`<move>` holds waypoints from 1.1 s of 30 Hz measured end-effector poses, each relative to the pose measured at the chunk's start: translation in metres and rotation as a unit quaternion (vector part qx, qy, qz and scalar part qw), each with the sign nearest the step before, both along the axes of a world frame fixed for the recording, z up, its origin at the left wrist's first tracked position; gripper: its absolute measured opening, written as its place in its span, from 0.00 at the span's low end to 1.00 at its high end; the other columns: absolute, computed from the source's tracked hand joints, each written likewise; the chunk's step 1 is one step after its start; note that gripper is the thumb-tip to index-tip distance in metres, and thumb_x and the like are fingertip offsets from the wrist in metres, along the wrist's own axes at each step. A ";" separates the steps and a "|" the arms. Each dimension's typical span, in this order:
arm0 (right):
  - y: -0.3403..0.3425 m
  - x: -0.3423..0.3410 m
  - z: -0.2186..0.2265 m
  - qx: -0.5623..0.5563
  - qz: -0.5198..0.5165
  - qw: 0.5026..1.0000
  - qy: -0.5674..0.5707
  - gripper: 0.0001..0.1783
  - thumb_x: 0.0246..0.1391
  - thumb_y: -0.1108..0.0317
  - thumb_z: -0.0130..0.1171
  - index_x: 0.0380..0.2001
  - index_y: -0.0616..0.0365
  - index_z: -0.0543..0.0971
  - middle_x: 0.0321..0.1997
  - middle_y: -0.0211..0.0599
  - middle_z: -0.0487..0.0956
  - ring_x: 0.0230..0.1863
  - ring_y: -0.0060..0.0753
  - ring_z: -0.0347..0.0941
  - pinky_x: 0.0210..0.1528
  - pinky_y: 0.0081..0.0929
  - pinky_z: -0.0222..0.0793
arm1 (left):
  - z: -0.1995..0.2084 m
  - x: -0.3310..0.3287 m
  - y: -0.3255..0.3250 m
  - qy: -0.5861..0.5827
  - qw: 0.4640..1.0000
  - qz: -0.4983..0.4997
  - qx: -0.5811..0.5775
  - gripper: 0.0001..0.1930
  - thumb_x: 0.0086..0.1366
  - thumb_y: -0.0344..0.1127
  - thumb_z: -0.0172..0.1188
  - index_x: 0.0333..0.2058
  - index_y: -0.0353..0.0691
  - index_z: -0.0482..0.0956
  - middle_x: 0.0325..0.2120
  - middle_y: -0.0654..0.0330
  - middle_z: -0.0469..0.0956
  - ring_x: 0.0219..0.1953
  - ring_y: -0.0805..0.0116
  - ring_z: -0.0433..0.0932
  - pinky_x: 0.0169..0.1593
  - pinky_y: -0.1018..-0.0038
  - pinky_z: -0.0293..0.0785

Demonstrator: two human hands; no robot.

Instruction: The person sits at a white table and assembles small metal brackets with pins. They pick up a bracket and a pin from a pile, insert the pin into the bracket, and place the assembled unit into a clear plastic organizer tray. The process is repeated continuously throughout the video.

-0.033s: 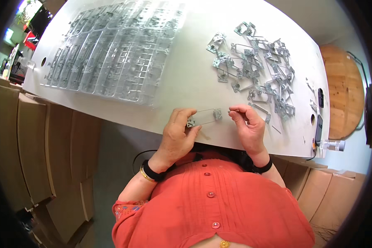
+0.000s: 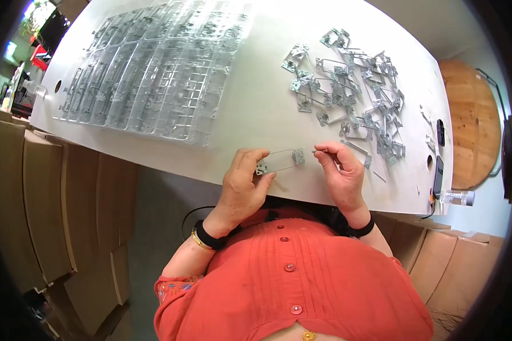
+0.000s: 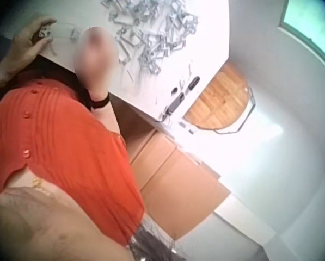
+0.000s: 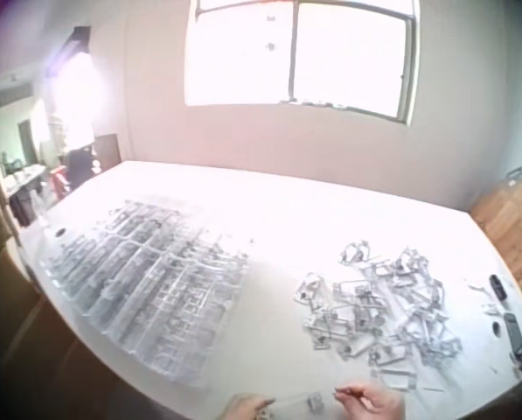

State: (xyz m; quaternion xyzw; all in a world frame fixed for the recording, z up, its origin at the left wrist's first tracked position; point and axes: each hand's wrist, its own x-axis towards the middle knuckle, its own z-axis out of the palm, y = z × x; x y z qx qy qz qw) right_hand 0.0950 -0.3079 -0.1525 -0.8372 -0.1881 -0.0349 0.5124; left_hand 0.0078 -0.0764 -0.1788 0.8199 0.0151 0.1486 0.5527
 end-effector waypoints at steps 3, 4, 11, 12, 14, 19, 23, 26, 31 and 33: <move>0.003 0.004 0.001 0.013 0.009 1.000 -0.004 0.09 0.66 0.78 0.72 0.48 0.62 0.87 0.44 0.36 0.89 0.42 0.25 0.85 0.48 0.25 0.80 | 0.001 0.001 0.001 -0.009 1.000 -0.002 0.015 0.25 0.61 0.21 0.75 0.57 0.37 0.81 0.47 0.55 0.80 0.40 0.65 0.81 0.39 0.71 0.78; 0.003 0.004 0.000 0.019 0.011 1.000 0.004 0.09 0.66 0.77 0.72 0.49 0.62 0.87 0.45 0.36 0.90 0.42 0.25 0.85 0.49 0.25 0.80 | 0.001 0.001 0.001 -0.010 1.000 -0.004 0.019 0.25 0.61 0.21 0.76 0.57 0.37 0.81 0.47 0.55 0.80 0.40 0.64 0.81 0.40 0.71 0.78; 0.006 0.002 -0.015 0.052 -0.003 0.998 0.046 0.09 0.69 0.76 0.71 0.50 0.61 0.87 0.45 0.34 0.90 0.43 0.23 0.84 0.49 0.23 0.79 | 0.003 0.002 0.002 -0.011 0.999 -0.005 0.035 0.25 0.60 0.22 0.76 0.56 0.37 0.81 0.46 0.54 0.81 0.40 0.62 0.81 0.42 0.69 0.79; 0.006 0.002 -0.017 0.051 -0.003 0.998 0.048 0.09 0.69 0.76 0.70 0.50 0.60 0.87 0.45 0.34 0.90 0.43 0.22 0.84 0.49 0.23 0.79 | 0.003 0.002 0.002 -0.012 0.999 -0.006 0.037 0.25 0.60 0.22 0.76 0.56 0.37 0.81 0.46 0.54 0.81 0.40 0.62 0.81 0.42 0.69 0.79; 0.008 0.001 -0.017 0.057 -0.002 0.997 0.054 0.08 0.69 0.75 0.70 0.50 0.60 0.87 0.44 0.33 0.89 0.43 0.21 0.84 0.49 0.22 0.79 | 0.003 0.002 0.002 -0.013 0.999 -0.005 0.037 0.25 0.60 0.22 0.76 0.56 0.37 0.81 0.46 0.54 0.81 0.40 0.61 0.81 0.42 0.69 0.79; 0.014 0.000 -0.018 0.055 0.000 0.997 0.057 0.07 0.69 0.75 0.71 0.48 0.60 0.87 0.42 0.31 0.88 0.41 0.18 0.81 0.47 0.20 0.77 | 0.007 0.000 0.002 0.015 1.000 -0.009 0.022 0.25 0.60 0.22 0.76 0.56 0.37 0.81 0.46 0.54 0.81 0.39 0.61 0.81 0.42 0.68 0.80; 0.014 0.002 -0.022 0.052 0.001 0.997 0.049 0.07 0.69 0.75 0.71 0.48 0.60 0.86 0.40 0.30 0.87 0.39 0.18 0.79 0.46 0.20 0.77 | 0.005 0.000 0.002 0.018 1.000 -0.010 0.019 0.25 0.60 0.23 0.76 0.56 0.38 0.81 0.47 0.54 0.81 0.40 0.61 0.82 0.42 0.68 0.80; 0.014 0.002 -0.022 0.050 -0.001 0.997 0.052 0.07 0.69 0.75 0.72 0.47 0.60 0.86 0.40 0.30 0.87 0.38 0.18 0.79 0.45 0.20 0.77 | 0.002 0.000 0.002 0.007 1.000 -0.009 0.028 0.25 0.60 0.23 0.76 0.56 0.38 0.81 0.47 0.54 0.81 0.40 0.60 0.82 0.42 0.68 0.80; 0.014 0.003 -0.023 0.035 -0.005 0.999 0.038 0.06 0.68 0.74 0.72 0.46 0.60 0.86 0.38 0.30 0.87 0.37 0.18 0.79 0.44 0.20 0.77 | 0.001 0.001 0.002 0.000 0.999 -0.010 0.032 0.25 0.60 0.23 0.76 0.56 0.38 0.81 0.46 0.54 0.81 0.40 0.59 0.83 0.42 0.68 0.80; 0.013 0.003 -0.023 0.029 -0.004 0.999 0.033 0.06 0.68 0.74 0.72 0.46 0.60 0.86 0.38 0.31 0.87 0.37 0.19 0.79 0.44 0.20 0.77 | 0.002 0.001 0.001 0.011 0.999 -0.011 0.029 0.25 0.60 0.23 0.76 0.56 0.38 0.81 0.46 0.53 0.81 0.40 0.59 0.83 0.42 0.67 0.80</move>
